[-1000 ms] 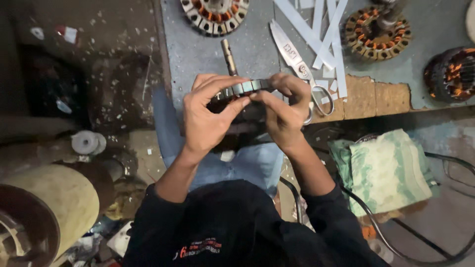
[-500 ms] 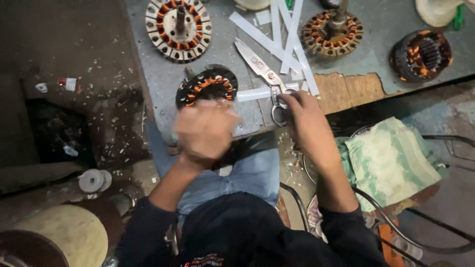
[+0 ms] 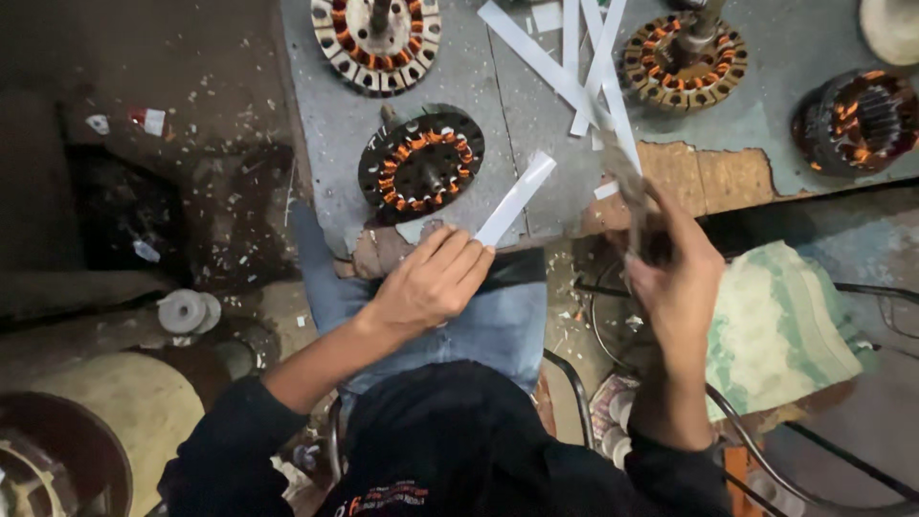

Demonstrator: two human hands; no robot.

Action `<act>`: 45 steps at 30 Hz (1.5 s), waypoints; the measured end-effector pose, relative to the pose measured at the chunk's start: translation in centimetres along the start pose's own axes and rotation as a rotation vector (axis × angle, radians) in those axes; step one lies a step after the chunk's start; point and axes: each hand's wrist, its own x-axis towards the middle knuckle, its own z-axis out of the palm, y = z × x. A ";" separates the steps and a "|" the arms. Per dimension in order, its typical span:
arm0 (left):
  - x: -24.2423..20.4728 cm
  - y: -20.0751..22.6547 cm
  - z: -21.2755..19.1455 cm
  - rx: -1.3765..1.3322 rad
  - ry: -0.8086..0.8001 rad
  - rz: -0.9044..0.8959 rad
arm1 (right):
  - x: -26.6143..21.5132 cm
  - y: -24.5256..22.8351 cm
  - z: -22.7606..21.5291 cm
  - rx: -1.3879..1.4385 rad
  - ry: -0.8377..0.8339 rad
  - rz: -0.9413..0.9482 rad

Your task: The person cuts strips of white material with scissors and inserts them into slots on circular motor stator components. The person handles multiple stators, places them on the workbench, and continues inserting the cut strips into the slots.

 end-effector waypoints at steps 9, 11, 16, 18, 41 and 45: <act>2.0 2.9 0.4 -0.848 0.466 -0.851 | -16.3 9.0 7.8 1.150 -0.429 0.006; 2.2 3.2 1.6 -1.313 0.573 -1.124 | -18.5 8.9 9.9 1.113 -0.642 0.297; 2.1 2.7 3.1 -1.774 0.631 -1.198 | -17.3 8.8 12.0 1.121 -0.681 0.238; 2.0 2.7 3.2 -1.700 0.569 -1.252 | -16.3 8.7 12.2 1.161 -0.688 0.249; 2.0 3.9 3.6 -1.762 0.459 -1.153 | 4.3 -2.1 2.1 -0.153 -0.334 -0.096; 1.5 4.3 2.7 -1.736 0.498 -1.165 | 5.7 -4.9 0.8 -0.142 -0.281 -0.332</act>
